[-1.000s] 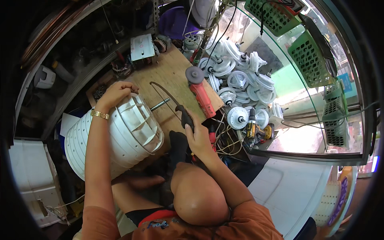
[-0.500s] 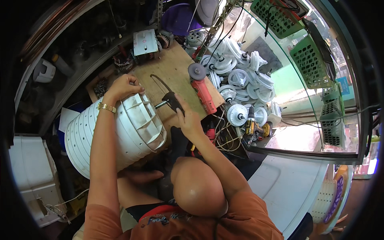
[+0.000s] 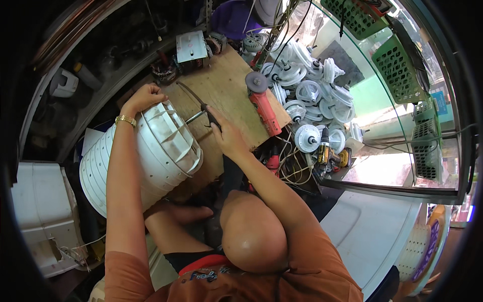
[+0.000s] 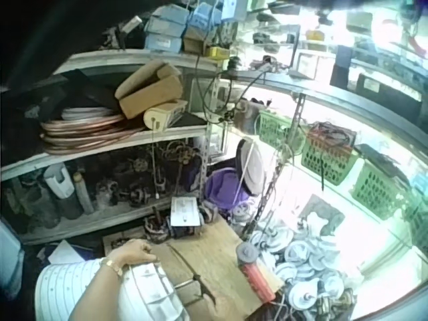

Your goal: The person uses an angle grinder to cut the metal shaft of a washing machine drum and then uses a hacksaw to continue cutting through a metal component on the drum.

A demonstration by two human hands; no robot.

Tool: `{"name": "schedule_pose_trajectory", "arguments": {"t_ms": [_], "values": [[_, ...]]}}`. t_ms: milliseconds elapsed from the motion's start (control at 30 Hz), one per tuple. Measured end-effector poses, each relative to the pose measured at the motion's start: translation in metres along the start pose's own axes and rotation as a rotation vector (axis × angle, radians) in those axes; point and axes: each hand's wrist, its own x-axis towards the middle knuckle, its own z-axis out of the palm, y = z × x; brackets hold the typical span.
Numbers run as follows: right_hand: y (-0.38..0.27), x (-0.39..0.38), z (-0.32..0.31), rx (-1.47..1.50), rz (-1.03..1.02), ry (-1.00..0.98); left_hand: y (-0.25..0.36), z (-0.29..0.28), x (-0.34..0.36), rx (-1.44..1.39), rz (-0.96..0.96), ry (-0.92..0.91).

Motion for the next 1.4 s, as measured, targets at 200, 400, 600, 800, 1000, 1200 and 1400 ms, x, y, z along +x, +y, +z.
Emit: {"name": "schedule_pose_trajectory", "arguments": {"t_ms": [200, 400, 600, 800, 1000, 1200, 1400], "values": [[0.019, 0.009, 0.016, -0.037, -0.066, -0.058, 0.006, -0.02, -0.04, -0.258, 0.016, 0.098], [-0.007, 0.005, 0.02, 0.031, -0.055, -0.107, -0.078, -0.084, -0.197, 0.352, -0.525, 0.259], [0.036, -0.003, -0.022, -0.072, -0.074, -0.069, 0.032, 0.003, -0.193, 0.539, -0.662, 0.179], [0.017, -0.012, -0.051, -0.05, -0.075, -0.091, 0.043, 0.026, -0.242, 0.539, -0.696, 0.071], [0.015, -0.036, -0.053, -0.03, -0.11, -0.129, 0.048, 0.017, -0.173, 0.603, -0.288, 0.198], [0.039, -0.024, -0.063, 0.073, 0.086, -0.126, 0.088, 0.065, -0.082, 0.276, 0.035, 0.038], [0.029, -0.006, -0.054, -0.018, 0.028, -0.166, 0.075, 0.066, -0.038, 0.371, -0.087, 0.002]]}}
